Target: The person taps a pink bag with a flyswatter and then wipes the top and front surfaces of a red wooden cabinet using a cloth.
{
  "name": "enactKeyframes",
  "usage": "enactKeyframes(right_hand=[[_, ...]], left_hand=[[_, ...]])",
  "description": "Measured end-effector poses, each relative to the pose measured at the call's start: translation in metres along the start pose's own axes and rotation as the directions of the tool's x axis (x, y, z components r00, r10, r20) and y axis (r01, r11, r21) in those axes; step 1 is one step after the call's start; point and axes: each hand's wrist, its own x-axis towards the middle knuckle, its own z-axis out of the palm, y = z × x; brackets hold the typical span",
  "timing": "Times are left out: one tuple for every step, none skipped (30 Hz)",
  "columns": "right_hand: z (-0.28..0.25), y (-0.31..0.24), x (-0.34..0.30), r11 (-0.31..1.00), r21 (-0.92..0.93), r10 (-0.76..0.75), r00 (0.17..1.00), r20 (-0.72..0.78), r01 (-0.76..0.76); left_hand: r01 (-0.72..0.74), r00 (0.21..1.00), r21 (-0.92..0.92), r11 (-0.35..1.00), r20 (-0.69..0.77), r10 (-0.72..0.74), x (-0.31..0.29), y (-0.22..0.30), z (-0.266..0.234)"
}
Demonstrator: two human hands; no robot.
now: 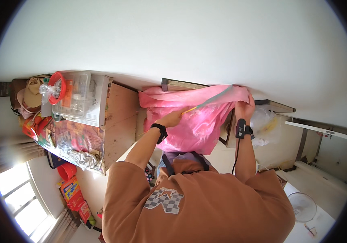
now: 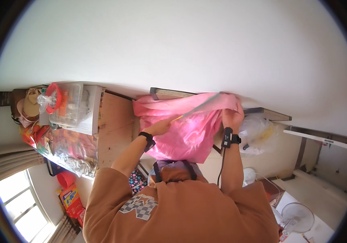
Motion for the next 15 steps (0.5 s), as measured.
enactKeyframes(right_hand=[[-0.002, -0.009, 0.0, 1.0, -0.015, -0.005, 1.0, -0.004, 0.005], [-0.003, -0.017, 0.0, 0.999, -0.038, 0.008, 0.999, 0.049, -0.006], [0.002, -0.019, -0.004, 0.998, -0.059, 0.035, 0.994, 0.101, -0.03], [0.011, -0.017, -0.006, 0.995, -0.097, -0.034, 0.999, 0.019, 0.036], [0.017, -0.018, -0.008, 0.994, -0.109, -0.029, 0.999, 0.015, 0.03], [0.023, -0.018, -0.01, 0.988, -0.143, -0.056, 0.998, -0.037, 0.05], [0.028, -0.018, -0.012, 0.982, -0.175, -0.083, 0.993, -0.087, 0.066], [0.035, -0.019, -0.015, 0.981, -0.183, -0.079, 0.993, -0.089, 0.062], [0.048, -0.016, -0.021, 0.972, -0.236, -0.061, 0.984, -0.165, 0.021], [0.054, -0.013, -0.025, 0.959, -0.283, -0.046, 0.969, -0.242, -0.025], [0.044, -0.022, -0.024, 0.958, -0.285, -0.042, 0.969, -0.244, -0.031], [0.03, -0.04, -0.022, 0.949, -0.299, 0.057, 0.986, -0.154, -0.102], [0.024, -0.047, -0.021, 0.933, -0.313, 0.162, 0.984, -0.074, -0.177], [0.018, -0.054, -0.02, 0.934, -0.309, 0.161, 0.984, -0.078, -0.177], [0.018, -0.053, -0.018, 0.927, -0.361, 0.059, 0.99, -0.13, -0.103]], left_hand=[[-0.03, 1.0, -0.057, 0.998, -0.007, 0.03, 0.006, 0.0, 0.001], [-0.037, 0.999, -0.072, 0.997, -0.006, 0.037, 0.014, -0.007, 0.004], [-0.02, 0.994, -0.204, 0.979, -0.113, -0.003, 0.016, -0.025, 0.008], [-0.019, 0.976, -0.332, 0.943, -0.21, -0.054, 0.019, -0.033, 0.007], [-0.021, 0.975, -0.344, 0.939, -0.213, -0.057, 0.02, -0.041, 0.005], [0.057, 0.957, -0.351, 0.935, -0.247, -0.151, 0.022, -0.045, -0.001], [0.135, 0.928, -0.359, 0.923, -0.28, -0.245, 0.021, -0.048, -0.005], [0.134, 0.927, -0.367, 0.92, -0.282, -0.247, 0.02, -0.05, -0.008], [0.002, 0.896, -0.359, 0.933, -0.413, -0.161, 0.017, -0.049, -0.011], [-0.125, 0.839, -0.331, 0.935, -0.539, -0.079, 0.013, -0.047, -0.015], [-0.151, 0.802, -0.283, 0.947, -0.595, -0.049, 0.014, -0.047, -0.022], [-0.136, 0.797, -0.222, 0.965, -0.603, -0.026, 0.016, -0.043, -0.031], [-0.108, 0.795, -0.162, 0.981, -0.606, -0.013, 0.016, -0.038, -0.037], [-0.104, 0.798, -0.162, 0.981, -0.603, -0.015, 0.016, -0.032, -0.042], [-0.068, 0.809, -0.117, 0.991, -0.588, -0.014, 0.013, -0.022, -0.049]])
